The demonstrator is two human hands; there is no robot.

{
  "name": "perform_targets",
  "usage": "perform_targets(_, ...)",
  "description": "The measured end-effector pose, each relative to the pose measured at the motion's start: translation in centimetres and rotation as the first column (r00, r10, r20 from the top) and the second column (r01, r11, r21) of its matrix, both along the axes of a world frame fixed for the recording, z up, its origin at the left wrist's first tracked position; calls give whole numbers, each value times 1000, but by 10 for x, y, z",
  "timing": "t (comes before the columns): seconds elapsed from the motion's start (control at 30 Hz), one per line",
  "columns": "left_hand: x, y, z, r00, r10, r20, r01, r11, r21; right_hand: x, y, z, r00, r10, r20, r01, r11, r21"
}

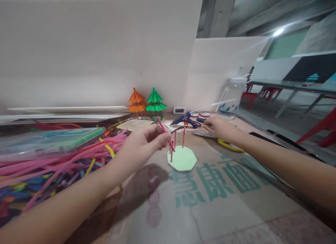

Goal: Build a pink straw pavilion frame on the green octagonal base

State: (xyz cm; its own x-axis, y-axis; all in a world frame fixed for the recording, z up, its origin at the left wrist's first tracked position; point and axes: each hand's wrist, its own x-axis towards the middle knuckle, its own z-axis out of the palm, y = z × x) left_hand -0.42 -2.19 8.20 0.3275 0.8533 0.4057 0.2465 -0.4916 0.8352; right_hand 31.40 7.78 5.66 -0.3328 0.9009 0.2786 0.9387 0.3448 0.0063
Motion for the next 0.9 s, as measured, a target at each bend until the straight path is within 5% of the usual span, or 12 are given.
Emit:
perform_targets(0.07,0,-1,-3,999,0,-53,2,999,36,-12,-24,7,993,61,-105,-58,998,27)
perform_targets(0.17,1,-2,-7,987,14,-162,4,994,112,-45,-59,17,789,311,-531,-327,943,67)
perform_targets(0.33,4,-10,-8,967,18,-255,20,989,146,-96,-95,28,565,445,-695,-567,821,65)
perform_targets(0.53,7,-12,-10,977,-4,-212,28,993,112,-109,-97,21,455,397,-797,-557,825,93)
perform_targets(0.73,7,-4,-19,975,-20,-223,36,997,70,-111,-99,11,495,346,-797,-547,837,24)
perform_targets(0.9,-11,12,-9,874,-62,-482,73,997,3,-100,-95,5,440,395,-806,-525,842,126)
